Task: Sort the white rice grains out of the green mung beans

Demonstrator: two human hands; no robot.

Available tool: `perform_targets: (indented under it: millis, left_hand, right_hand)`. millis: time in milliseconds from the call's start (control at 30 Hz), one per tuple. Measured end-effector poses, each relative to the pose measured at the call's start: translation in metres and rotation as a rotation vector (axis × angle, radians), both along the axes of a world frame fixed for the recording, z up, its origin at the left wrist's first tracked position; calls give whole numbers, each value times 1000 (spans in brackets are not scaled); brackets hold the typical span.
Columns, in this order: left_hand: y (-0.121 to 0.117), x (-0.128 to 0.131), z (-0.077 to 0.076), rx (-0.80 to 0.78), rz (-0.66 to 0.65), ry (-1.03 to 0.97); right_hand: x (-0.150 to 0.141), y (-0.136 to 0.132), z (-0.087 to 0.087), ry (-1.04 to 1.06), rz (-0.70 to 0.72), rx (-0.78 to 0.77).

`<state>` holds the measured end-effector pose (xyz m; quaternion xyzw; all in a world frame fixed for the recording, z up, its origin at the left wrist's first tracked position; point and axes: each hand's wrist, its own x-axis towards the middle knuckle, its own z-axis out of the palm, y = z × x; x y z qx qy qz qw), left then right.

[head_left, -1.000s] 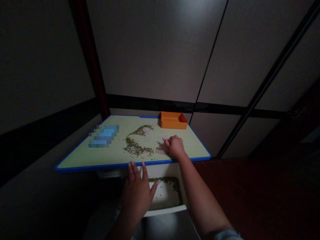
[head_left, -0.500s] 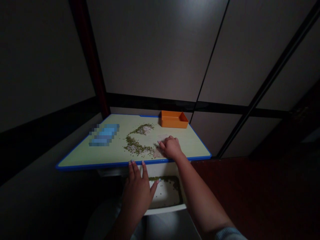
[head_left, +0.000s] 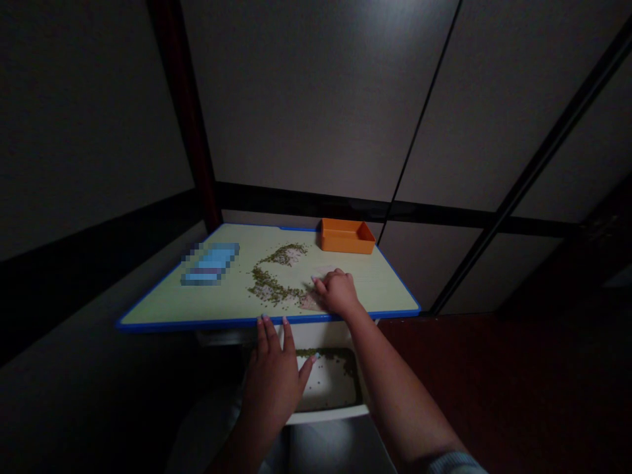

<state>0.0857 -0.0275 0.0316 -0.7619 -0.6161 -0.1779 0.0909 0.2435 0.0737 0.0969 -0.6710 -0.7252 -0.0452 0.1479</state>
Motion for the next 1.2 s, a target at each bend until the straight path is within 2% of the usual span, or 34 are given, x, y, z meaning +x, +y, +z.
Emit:
perform_targets:
  millis: [233,433,600,767,933,1200]
  left_hand:
    - [0,1,1,0,2,-14]
    - [0,1,0,15,10,-12]
    - [-1,0,2,10,5,-7]
    - [-1,1,4,-7,12,-4]
    - [-1,1,6,-21,5,-1]
    - [-2,1,4,-13,7,2]
  right_hand:
    - [-6,-3,2,-23,94,-6]
    - [1,0,1,-10,-59,19]
    - [-3,0,-1,-46,-99,42]
    - [2,3,1,-33,-151,-1]
    - [3,4,1,-30,-152,-17]
    - [-12,7,-1,-32,-99,21]
